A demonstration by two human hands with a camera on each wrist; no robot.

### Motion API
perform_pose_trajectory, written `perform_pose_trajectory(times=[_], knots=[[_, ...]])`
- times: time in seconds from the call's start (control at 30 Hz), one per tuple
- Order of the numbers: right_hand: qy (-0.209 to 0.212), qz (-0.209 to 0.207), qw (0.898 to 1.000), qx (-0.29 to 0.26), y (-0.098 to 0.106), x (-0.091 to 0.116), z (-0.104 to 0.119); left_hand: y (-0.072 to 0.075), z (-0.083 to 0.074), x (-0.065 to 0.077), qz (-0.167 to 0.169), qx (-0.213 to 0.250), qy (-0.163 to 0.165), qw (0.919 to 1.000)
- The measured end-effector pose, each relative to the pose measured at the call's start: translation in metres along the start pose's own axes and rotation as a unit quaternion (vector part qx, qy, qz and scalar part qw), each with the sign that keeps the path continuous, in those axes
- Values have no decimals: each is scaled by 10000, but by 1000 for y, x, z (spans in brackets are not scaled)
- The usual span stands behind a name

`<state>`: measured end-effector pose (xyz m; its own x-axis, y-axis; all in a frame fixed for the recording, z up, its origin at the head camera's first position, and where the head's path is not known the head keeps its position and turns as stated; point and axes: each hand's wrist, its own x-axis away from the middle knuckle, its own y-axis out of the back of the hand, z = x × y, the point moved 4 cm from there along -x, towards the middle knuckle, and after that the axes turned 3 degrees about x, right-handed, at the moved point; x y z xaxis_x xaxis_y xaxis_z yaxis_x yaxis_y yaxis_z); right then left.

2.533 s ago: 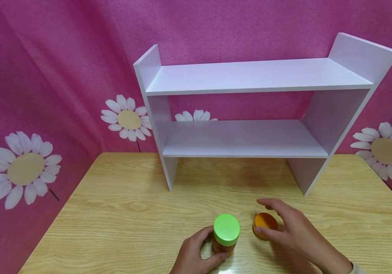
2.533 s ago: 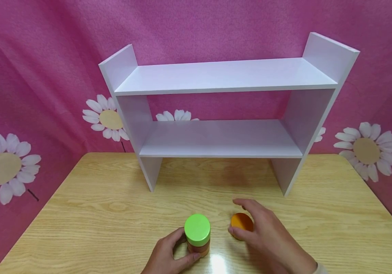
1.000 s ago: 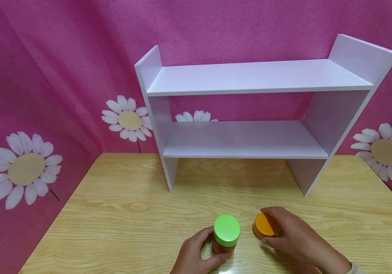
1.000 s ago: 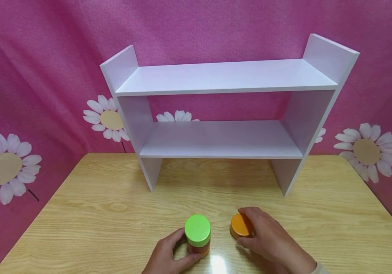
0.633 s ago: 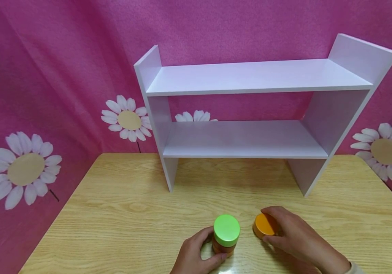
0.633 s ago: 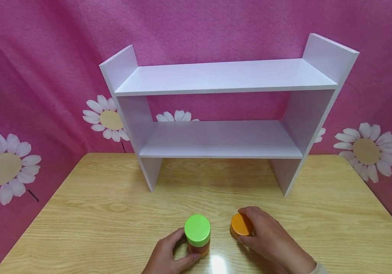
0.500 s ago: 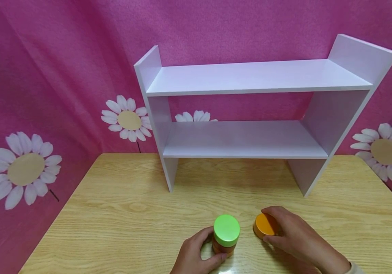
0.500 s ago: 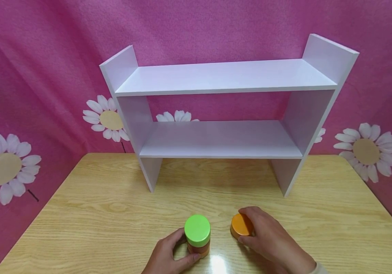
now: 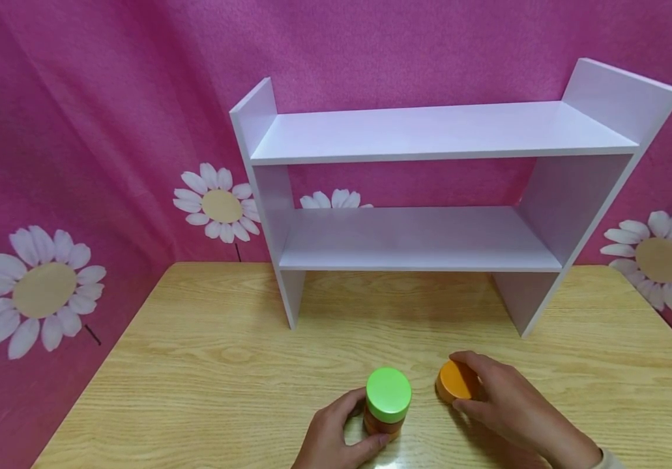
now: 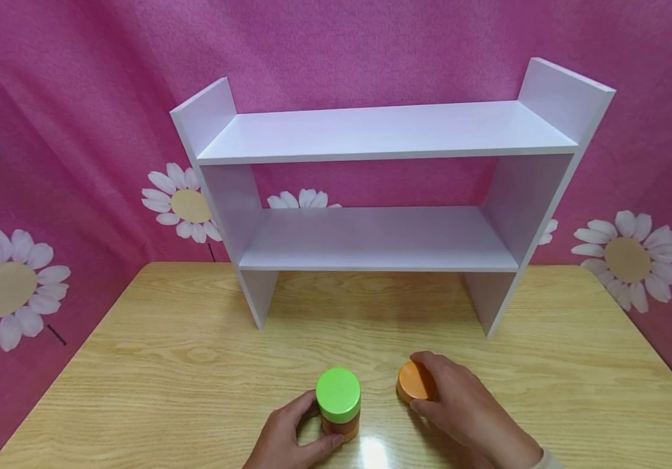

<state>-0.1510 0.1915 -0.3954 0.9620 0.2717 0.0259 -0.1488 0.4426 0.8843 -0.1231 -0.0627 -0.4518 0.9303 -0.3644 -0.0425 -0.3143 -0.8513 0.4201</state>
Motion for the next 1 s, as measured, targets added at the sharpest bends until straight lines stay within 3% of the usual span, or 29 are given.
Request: perform_pose_trajectory(times=[0.77, 1.0], knots=[[122, -373, 9991, -147, 5, 2, 4, -1, 1, 0, -8, 104, 7, 9999], [334, -891, 9947, -379, 10, 3, 7, 0, 0, 0, -6, 85, 31, 10000]])
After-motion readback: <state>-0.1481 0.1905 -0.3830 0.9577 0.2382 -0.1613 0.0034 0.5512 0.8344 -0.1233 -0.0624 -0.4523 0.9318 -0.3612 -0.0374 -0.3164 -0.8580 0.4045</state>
